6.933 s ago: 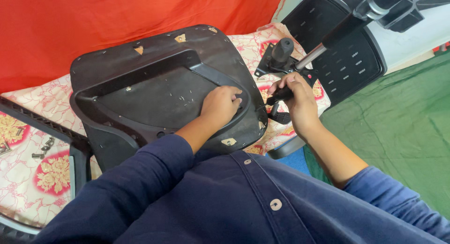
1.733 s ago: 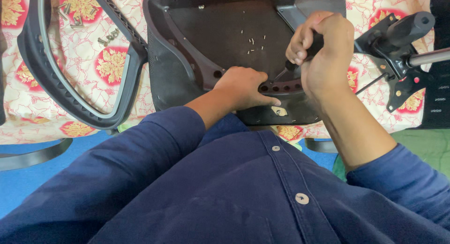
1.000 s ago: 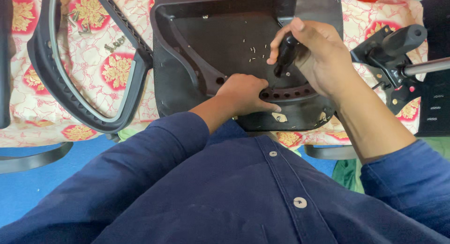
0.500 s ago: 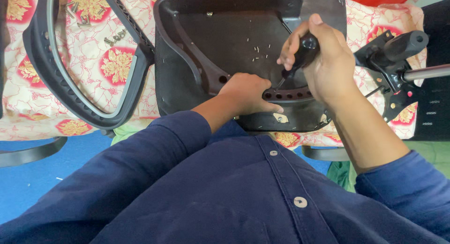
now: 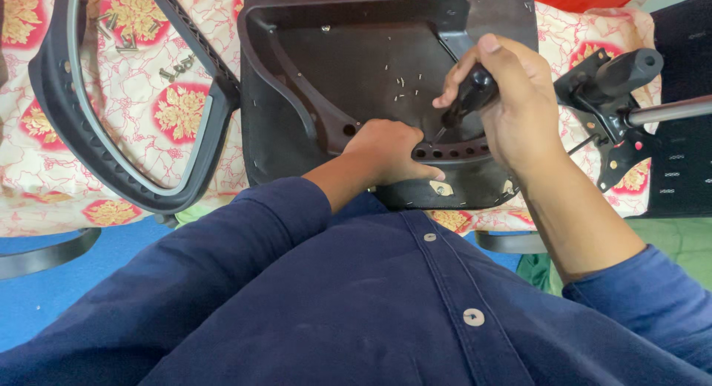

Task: The person uses a screwdriver to tighten screws into the underside of a black plastic chair seat. They hold the seat steady with one hand while turning the screwdriver with the other, working on multiple screw holes around the seat's perimeter.

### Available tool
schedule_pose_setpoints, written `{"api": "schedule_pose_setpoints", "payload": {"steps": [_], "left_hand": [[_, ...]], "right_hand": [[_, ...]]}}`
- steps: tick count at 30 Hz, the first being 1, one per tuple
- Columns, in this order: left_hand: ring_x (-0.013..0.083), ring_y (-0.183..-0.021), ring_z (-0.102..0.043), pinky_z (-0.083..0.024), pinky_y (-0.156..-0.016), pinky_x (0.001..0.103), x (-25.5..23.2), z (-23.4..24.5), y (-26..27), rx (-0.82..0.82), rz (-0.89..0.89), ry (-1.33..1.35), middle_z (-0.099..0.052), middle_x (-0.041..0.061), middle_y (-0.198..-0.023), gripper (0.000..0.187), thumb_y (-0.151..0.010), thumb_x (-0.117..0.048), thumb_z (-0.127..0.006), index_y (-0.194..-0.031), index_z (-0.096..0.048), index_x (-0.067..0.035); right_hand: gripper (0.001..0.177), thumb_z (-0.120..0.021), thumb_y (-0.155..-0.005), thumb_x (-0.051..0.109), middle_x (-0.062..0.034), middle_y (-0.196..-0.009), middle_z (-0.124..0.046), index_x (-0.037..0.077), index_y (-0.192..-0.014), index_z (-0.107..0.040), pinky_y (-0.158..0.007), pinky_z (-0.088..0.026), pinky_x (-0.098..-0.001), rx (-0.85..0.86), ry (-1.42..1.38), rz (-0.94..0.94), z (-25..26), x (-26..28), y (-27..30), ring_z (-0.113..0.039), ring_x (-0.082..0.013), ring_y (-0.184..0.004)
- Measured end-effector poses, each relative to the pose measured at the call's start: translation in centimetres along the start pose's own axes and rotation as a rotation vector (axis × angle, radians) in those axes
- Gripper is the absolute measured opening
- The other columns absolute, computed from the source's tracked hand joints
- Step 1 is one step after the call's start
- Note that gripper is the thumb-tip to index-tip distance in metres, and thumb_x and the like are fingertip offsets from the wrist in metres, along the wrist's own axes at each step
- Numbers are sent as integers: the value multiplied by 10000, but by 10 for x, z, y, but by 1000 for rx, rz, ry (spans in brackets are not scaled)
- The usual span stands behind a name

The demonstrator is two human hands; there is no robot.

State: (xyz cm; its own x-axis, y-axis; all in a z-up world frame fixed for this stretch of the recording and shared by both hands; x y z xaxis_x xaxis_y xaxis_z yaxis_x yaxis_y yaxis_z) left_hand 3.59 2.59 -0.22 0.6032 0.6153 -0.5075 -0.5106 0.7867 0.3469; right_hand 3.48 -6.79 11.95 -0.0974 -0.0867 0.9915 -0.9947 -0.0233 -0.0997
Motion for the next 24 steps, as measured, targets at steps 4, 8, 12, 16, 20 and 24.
{"api": "schedule_pose_setpoints", "payload": {"steps": [4, 8, 12, 16, 20, 24], "left_hand": [[348, -1020, -698, -526, -910, 452, 1, -1, -1, 13, 11, 6, -739, 174, -1045, 790, -736, -764, -649, -1071, -735, -54], [351, -1010, -704, -533, -904, 452, 0, 1, 1, -23, -7, 2, -745, 175, -1032, 786, -737, -768, -652, -1051, -744, -52], [351, -1005, -703, -535, -891, 453, 2, 0, -1, -13, 6, 10, -743, 172, -1032, 789, -735, -766, -658, -1064, -734, -54], [346, -1013, -700, -532, -895, 448, 2, 0, -1, -19, 11, 15, -744, 165, -1037, 770, -729, -757, -665, -1058, -739, -64], [337, -1013, -702, -532, -891, 444, 2, 1, -1, -11, 20, 30, -745, 160, -1034, 768, -725, -748, -671, -1074, -733, -66], [339, -1014, -705, -532, -899, 442, 2, 0, 0, 1, 19, 27, -747, 164, -1030, 771, -736, -752, -662, -1069, -738, -61]], "right_hand": [[375, -444, -1149, 432, -107, -756, -560, 76, -1039, -493, -825, -523, -376, -50, -115, -21, 0, -9, 1, -560, -198, -730], [317, -488, -1146, 413, -96, -836, -558, 109, -1082, -419, -821, -479, -332, -12, -161, 4, -4, -8, 2, -546, -180, -807], [255, -572, -1055, 340, -54, -985, -555, 121, -1087, -446, -897, -516, -358, -45, -51, 7, -3, -5, -1, -572, -170, -941], [284, -556, -1082, 340, -60, -1024, -582, 57, -1103, -550, -1000, -482, -370, -32, -28, -1, 1, 4, 3, -590, -171, -1004], [410, -451, -1064, 423, -86, -875, -592, 44, -1141, -588, -980, -510, -393, -56, -137, -91, 7, -8, 6, -583, -193, -872], [362, -427, -1196, 453, -120, -801, -533, 94, -1216, -461, -832, -448, -365, -22, -252, -26, 9, -13, 10, -508, -208, -757]]}}
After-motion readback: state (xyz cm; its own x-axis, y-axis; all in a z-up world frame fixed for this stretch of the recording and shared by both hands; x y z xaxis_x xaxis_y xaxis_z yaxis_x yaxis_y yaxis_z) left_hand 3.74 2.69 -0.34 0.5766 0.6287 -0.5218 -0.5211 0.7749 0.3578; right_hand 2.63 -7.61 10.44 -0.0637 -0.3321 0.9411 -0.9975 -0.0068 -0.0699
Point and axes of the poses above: each hand's wrist, its own y-axis away from the middle knuckle, its own z-axis out of the back of the hand, x = y × z, the point moved 9 cm from there along -y, towards the middle knuckle
